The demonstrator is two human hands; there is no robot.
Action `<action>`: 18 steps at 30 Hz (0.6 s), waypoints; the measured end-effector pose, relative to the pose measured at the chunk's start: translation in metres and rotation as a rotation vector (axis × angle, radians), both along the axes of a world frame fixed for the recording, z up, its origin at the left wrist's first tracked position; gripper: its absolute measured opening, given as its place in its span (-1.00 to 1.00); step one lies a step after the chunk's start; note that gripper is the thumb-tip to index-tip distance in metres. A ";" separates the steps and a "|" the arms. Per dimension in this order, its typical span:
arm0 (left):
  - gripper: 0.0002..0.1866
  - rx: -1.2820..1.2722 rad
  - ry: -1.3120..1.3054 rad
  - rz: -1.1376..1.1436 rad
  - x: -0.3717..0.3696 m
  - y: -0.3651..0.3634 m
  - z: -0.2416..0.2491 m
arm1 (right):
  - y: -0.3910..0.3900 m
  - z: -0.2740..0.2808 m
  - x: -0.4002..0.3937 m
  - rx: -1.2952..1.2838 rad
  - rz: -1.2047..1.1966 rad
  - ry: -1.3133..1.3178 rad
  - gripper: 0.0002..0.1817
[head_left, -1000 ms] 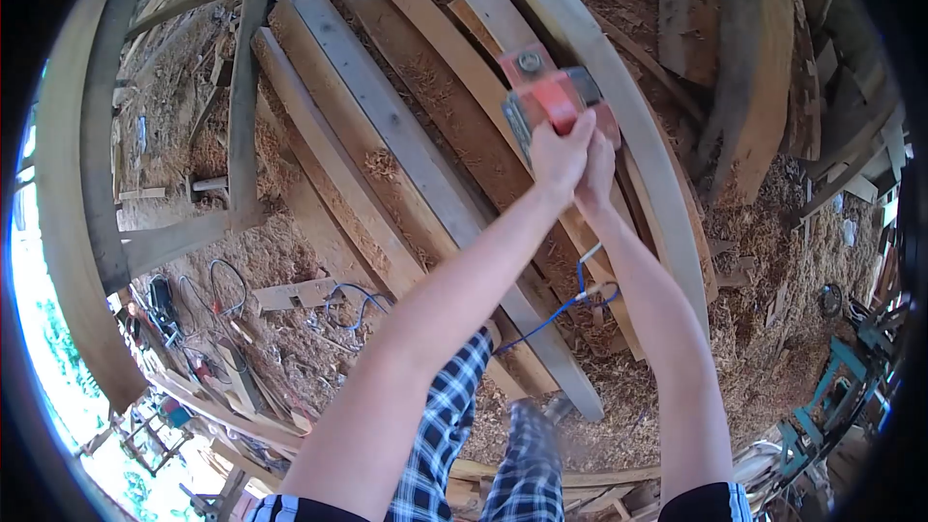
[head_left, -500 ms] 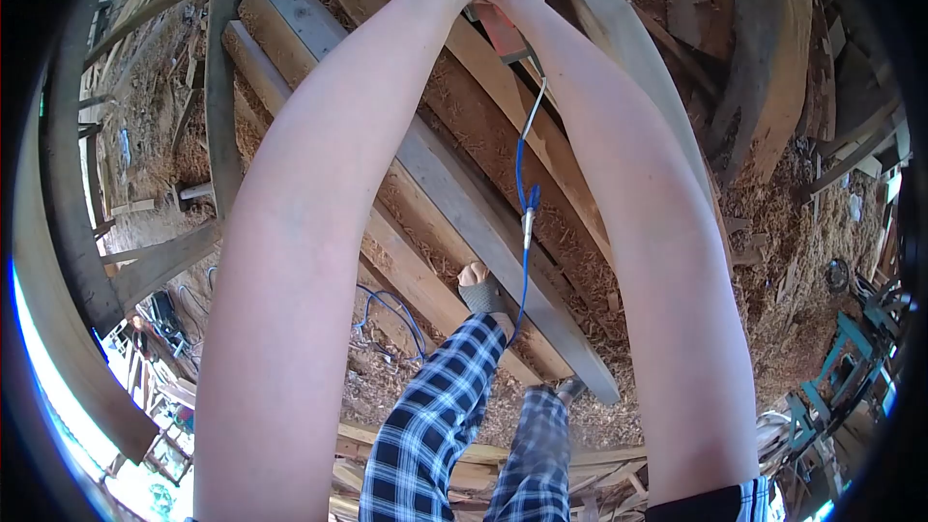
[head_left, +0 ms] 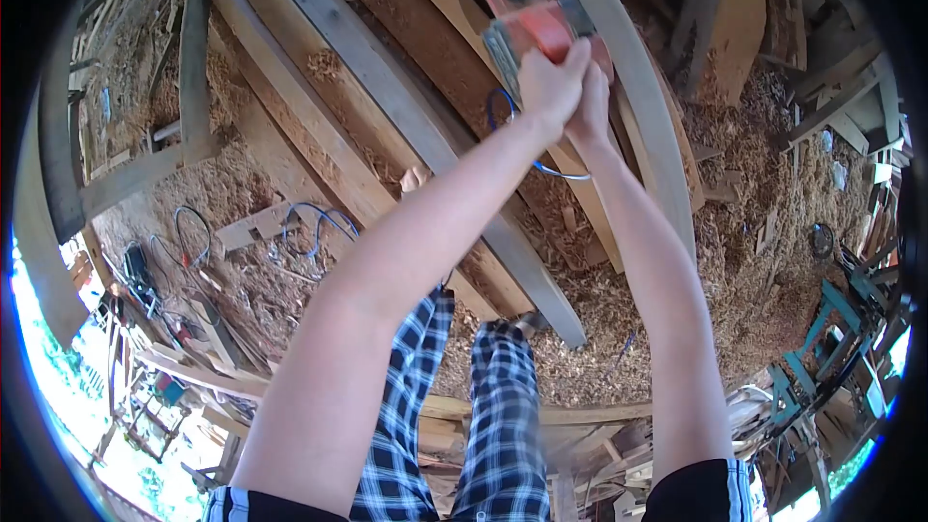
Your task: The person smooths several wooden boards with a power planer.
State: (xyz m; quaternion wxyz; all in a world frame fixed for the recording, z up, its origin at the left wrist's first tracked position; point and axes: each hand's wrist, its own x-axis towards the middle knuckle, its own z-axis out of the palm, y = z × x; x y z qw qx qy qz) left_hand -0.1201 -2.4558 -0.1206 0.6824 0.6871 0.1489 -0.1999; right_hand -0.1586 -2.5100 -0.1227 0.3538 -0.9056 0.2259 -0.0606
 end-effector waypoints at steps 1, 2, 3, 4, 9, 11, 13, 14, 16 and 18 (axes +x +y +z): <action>-0.56 -0.032 -0.012 0.002 -0.029 -0.004 0.001 | -0.003 0.003 -0.030 0.089 -0.029 -0.010 -0.70; -0.54 0.006 0.021 -0.019 -0.058 -0.007 0.007 | -0.013 -0.008 -0.058 0.178 -0.048 0.072 -0.71; -0.52 0.036 0.021 -0.010 -0.091 -0.017 -0.010 | -0.015 -0.004 -0.088 0.284 -0.129 0.072 -0.74; -0.51 0.038 0.048 -0.051 -0.119 -0.020 -0.004 | -0.021 -0.005 -0.117 0.277 -0.092 0.034 -0.77; -0.60 0.156 0.104 -0.070 -0.252 -0.043 0.013 | -0.048 -0.003 -0.252 0.261 -0.124 0.141 -0.82; -0.60 0.120 0.087 -0.073 -0.295 -0.048 0.017 | -0.055 -0.003 -0.301 0.241 -0.120 0.138 -0.79; -0.60 0.072 0.139 -0.075 -0.329 -0.054 0.028 | -0.061 -0.004 -0.339 0.217 -0.127 0.115 -0.74; -0.60 0.031 0.197 -0.064 -0.341 -0.057 0.031 | -0.062 -0.004 -0.356 0.354 -0.220 0.101 -0.72; -0.60 0.057 0.204 -0.076 -0.356 -0.060 0.036 | -0.065 -0.009 -0.368 0.494 -0.322 0.089 -0.70; -0.60 0.085 0.196 -0.079 -0.356 -0.061 0.037 | -0.067 -0.014 -0.358 0.475 -0.304 0.108 -0.72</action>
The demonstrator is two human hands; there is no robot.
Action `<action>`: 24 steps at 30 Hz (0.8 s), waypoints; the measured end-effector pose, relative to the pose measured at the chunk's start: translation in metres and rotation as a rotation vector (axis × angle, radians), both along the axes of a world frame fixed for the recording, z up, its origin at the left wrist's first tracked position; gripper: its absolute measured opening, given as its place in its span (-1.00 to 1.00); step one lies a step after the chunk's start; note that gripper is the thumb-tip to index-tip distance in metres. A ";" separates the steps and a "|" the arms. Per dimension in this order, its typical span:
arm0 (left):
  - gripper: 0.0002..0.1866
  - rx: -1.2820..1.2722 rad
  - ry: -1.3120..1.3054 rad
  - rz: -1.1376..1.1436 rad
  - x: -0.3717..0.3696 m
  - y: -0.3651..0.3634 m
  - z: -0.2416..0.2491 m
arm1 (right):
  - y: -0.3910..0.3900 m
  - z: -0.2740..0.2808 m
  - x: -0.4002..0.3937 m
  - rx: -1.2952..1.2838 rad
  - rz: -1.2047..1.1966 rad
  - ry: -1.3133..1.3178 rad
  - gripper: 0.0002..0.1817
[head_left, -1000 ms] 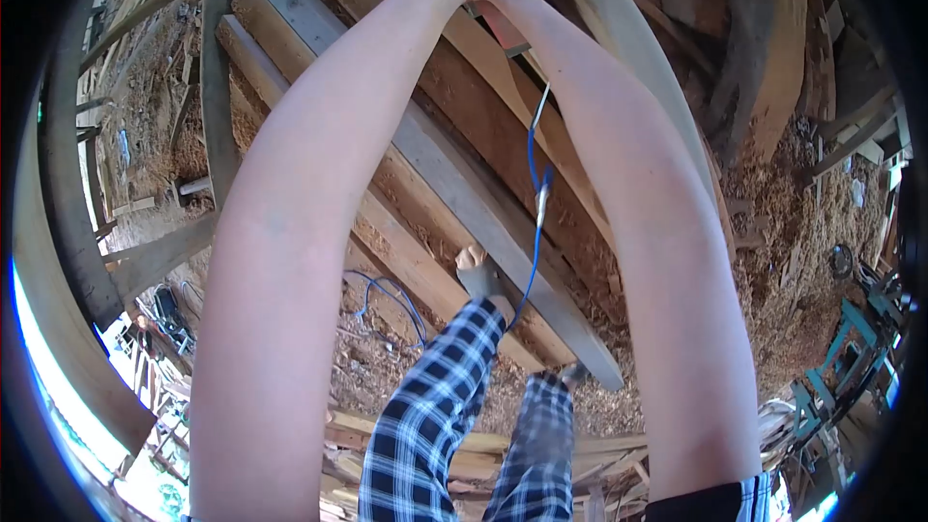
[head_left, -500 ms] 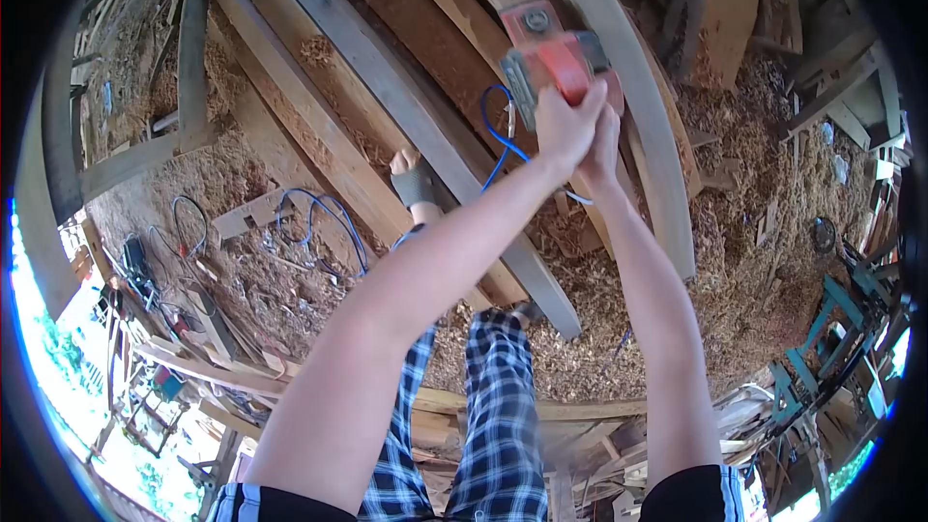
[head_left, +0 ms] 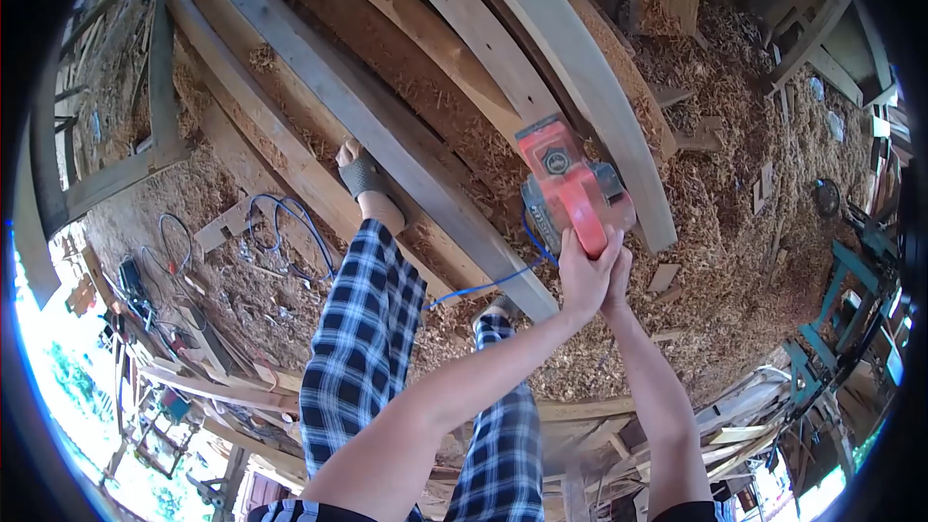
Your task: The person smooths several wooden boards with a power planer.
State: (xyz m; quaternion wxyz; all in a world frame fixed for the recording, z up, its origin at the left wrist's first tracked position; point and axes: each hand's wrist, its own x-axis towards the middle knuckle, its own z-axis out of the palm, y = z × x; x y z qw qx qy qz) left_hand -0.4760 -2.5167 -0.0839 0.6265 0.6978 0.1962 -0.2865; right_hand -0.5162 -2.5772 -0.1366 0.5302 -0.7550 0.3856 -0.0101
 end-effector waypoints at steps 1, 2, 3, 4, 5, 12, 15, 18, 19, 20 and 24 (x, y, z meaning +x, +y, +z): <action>-0.60 0.017 -0.007 -0.014 0.006 0.000 0.003 | 0.000 0.000 0.011 -0.005 0.012 0.004 -0.73; -0.60 0.034 -0.014 -0.026 0.014 0.001 0.004 | 0.001 0.001 0.024 -0.012 0.025 0.007 -0.74; -0.61 0.034 -0.035 -0.011 0.025 0.002 0.003 | 0.003 0.002 0.039 -0.016 0.036 0.006 -0.76; -0.61 0.040 -0.050 -0.016 0.041 0.005 0.001 | 0.006 0.004 0.057 -0.019 0.046 0.007 -0.77; -0.61 0.043 -0.073 -0.021 0.060 0.008 -0.003 | 0.010 0.008 0.074 -0.022 0.057 0.010 -0.78; -0.63 0.078 -0.144 -0.023 0.225 0.036 -0.019 | 0.045 0.030 0.237 -0.104 0.155 -0.067 -0.79; -0.61 0.071 -0.175 -0.026 0.305 0.053 -0.027 | 0.060 0.021 0.314 -0.116 0.165 -0.078 -0.77; -0.58 0.004 -0.155 -0.024 0.387 0.070 -0.027 | 0.072 0.006 0.391 -0.180 0.208 -0.015 -0.75; -0.57 -0.061 -0.145 -0.014 0.414 0.075 -0.028 | 0.076 0.007 0.418 -0.190 0.230 -0.068 -0.75; -0.57 -0.065 -0.144 -0.008 0.439 0.081 -0.029 | 0.080 0.006 0.444 -0.202 0.250 -0.119 -0.75; -0.49 -0.065 -0.228 0.023 0.538 0.095 -0.033 | 0.096 0.006 0.543 -0.350 0.288 -0.142 -0.76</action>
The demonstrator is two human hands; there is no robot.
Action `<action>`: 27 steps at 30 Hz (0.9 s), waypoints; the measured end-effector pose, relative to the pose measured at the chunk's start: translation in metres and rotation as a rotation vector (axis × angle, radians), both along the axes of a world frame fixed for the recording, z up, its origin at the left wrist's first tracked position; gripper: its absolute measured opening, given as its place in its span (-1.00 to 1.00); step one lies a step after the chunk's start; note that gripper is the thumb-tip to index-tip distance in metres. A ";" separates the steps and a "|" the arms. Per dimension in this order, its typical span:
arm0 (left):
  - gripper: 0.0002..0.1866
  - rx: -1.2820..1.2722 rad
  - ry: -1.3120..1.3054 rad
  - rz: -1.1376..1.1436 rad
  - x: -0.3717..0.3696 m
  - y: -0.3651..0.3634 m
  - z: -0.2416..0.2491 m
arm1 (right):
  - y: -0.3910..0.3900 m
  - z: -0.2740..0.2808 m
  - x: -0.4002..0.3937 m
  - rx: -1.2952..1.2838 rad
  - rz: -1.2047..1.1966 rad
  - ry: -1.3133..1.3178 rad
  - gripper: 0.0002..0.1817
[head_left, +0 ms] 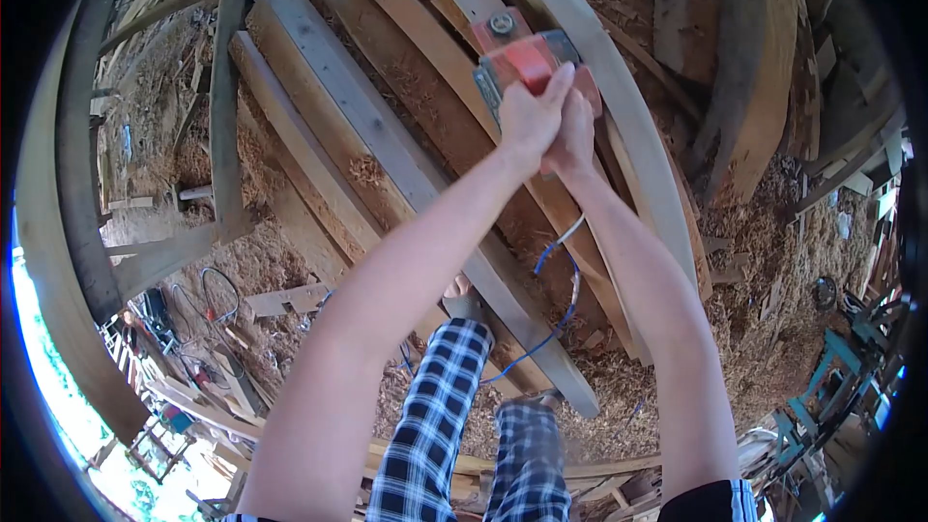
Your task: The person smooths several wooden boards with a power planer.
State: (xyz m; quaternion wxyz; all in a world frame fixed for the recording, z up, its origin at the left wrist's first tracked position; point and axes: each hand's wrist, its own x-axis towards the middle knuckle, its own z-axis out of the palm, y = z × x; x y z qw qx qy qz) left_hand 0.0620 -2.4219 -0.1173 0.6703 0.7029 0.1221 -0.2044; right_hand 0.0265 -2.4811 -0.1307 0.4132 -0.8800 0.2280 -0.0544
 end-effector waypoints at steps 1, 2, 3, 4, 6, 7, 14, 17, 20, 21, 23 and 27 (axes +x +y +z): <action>-0.44 0.000 0.000 -0.013 0.021 0.004 -0.003 | 0.003 0.000 0.019 -0.058 0.005 -0.041 -0.75; -0.40 0.033 0.022 -0.003 0.041 0.005 -0.006 | 0.005 0.002 0.038 -0.114 0.009 -0.081 -0.73; -0.36 0.068 0.040 0.007 0.063 0.005 -0.009 | 0.006 0.005 0.057 -0.137 0.030 -0.058 -0.70; -0.34 0.020 0.038 0.019 0.086 0.004 -0.016 | 0.006 0.006 0.077 -0.160 0.049 -0.036 -0.67; -0.55 -0.022 0.037 0.027 0.127 0.006 -0.014 | 0.007 -0.008 0.121 -0.138 -0.004 -0.040 -0.64; -0.56 0.013 -0.041 0.041 0.147 0.005 -0.024 | 0.008 -0.012 0.138 -0.167 0.009 -0.060 -0.63; -0.55 -0.005 -0.051 0.026 0.139 -0.002 -0.044 | -0.006 -0.051 0.210 -0.210 0.034 -0.021 -0.49; -0.53 -0.010 -0.077 0.003 0.123 -0.017 -0.039 | -0.001 0.004 0.180 -0.331 0.203 0.140 -0.59; -0.50 0.026 -0.072 -0.002 0.092 -0.007 -0.043 | 0.002 -0.006 0.148 -0.255 0.129 0.026 -0.67; -0.50 0.027 -0.057 0.005 0.075 -0.007 -0.045 | -0.002 -0.014 0.131 -0.236 0.101 -0.019 -0.71; -0.48 0.013 -0.031 0.026 0.043 -0.012 -0.046 | -0.013 -0.031 0.087 -0.170 0.048 -0.084 -0.73; -0.47 0.013 -0.044 0.053 -0.010 -0.026 -0.030 | -0.031 -0.010 -0.020 -0.163 0.113 -0.048 -0.57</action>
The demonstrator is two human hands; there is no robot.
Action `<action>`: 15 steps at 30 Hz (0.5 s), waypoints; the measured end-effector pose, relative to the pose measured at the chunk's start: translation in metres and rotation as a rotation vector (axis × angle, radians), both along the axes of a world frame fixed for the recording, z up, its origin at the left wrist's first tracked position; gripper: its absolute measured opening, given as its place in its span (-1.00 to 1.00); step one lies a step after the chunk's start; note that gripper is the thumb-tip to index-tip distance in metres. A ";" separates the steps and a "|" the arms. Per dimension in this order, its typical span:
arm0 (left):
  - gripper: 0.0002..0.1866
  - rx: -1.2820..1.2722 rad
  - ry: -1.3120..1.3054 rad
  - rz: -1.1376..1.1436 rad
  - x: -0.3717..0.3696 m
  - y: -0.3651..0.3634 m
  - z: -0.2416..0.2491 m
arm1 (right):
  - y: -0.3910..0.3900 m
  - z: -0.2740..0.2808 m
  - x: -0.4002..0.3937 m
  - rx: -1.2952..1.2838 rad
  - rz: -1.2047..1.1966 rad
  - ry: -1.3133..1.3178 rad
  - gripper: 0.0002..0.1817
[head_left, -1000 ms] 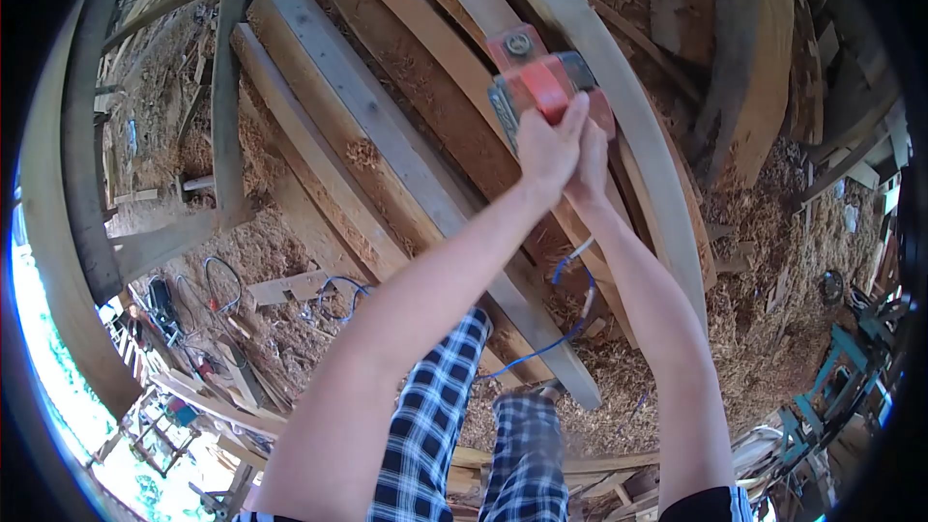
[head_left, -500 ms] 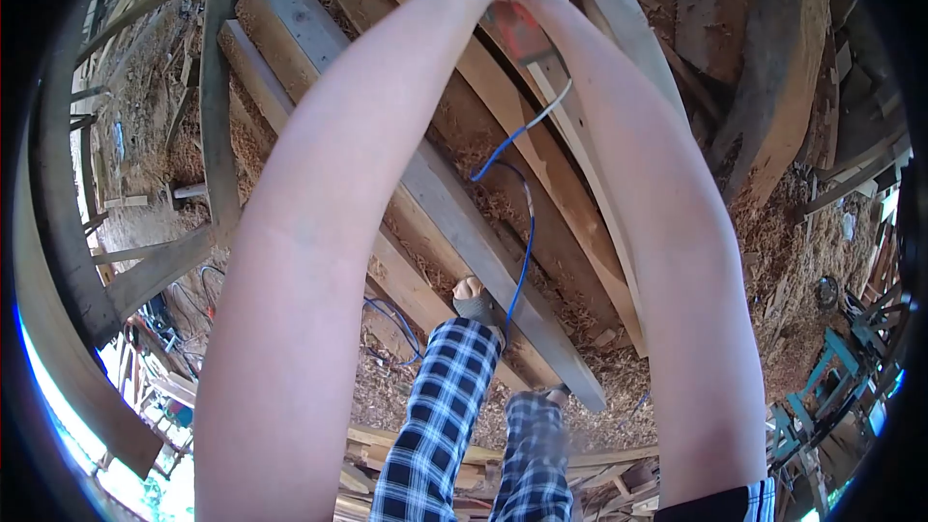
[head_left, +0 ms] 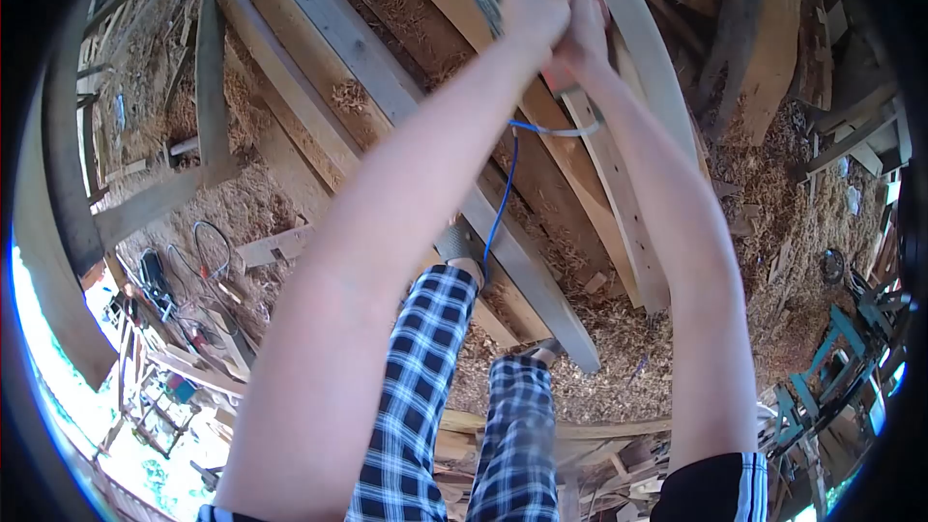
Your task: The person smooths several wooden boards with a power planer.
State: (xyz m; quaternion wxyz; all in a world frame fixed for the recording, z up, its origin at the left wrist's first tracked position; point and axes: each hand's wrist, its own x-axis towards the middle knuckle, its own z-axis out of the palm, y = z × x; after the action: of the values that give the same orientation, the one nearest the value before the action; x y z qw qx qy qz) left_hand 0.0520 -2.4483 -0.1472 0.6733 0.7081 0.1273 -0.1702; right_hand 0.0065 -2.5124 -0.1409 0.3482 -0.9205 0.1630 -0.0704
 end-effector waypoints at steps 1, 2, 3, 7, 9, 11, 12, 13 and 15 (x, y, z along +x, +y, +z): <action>-0.48 0.031 0.008 -0.007 -0.036 -0.003 0.004 | -0.003 -0.002 -0.031 0.010 -0.002 -0.017 -0.58; -0.49 0.045 0.024 0.003 -0.070 -0.005 0.019 | -0.006 0.006 -0.062 0.062 -0.008 0.023 -0.60; -0.49 0.060 0.041 0.011 -0.104 -0.007 0.034 | -0.009 0.013 -0.093 0.114 -0.015 0.065 -0.62; -0.59 0.149 0.058 -0.014 -0.233 -0.026 0.019 | -0.019 0.000 -0.223 0.353 -0.165 0.000 -0.76; -0.61 0.152 0.093 -0.054 -0.294 -0.033 0.022 | -0.027 -0.022 -0.293 0.344 -0.208 0.009 -0.73; -0.60 0.151 0.056 -0.050 -0.354 -0.040 0.025 | -0.031 -0.043 -0.359 0.337 -0.285 0.032 -0.66; -0.60 0.136 0.086 -0.058 -0.380 -0.043 0.029 | -0.035 0.020 -0.374 0.225 -0.190 0.227 -0.87; -0.60 0.123 0.120 -0.066 -0.405 -0.045 0.033 | -0.038 0.019 -0.398 0.189 -0.146 0.176 -0.88; -0.61 0.097 0.124 -0.075 -0.450 -0.052 0.037 | -0.042 -0.025 -0.457 0.594 -0.450 0.044 -0.78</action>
State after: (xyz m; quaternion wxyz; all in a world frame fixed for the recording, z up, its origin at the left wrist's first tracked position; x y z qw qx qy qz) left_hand -0.3979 -2.5002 -0.1102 0.6222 0.7323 0.1503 -0.2323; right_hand -0.4507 -2.5548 -0.1663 0.5723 -0.7217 0.3822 -0.0748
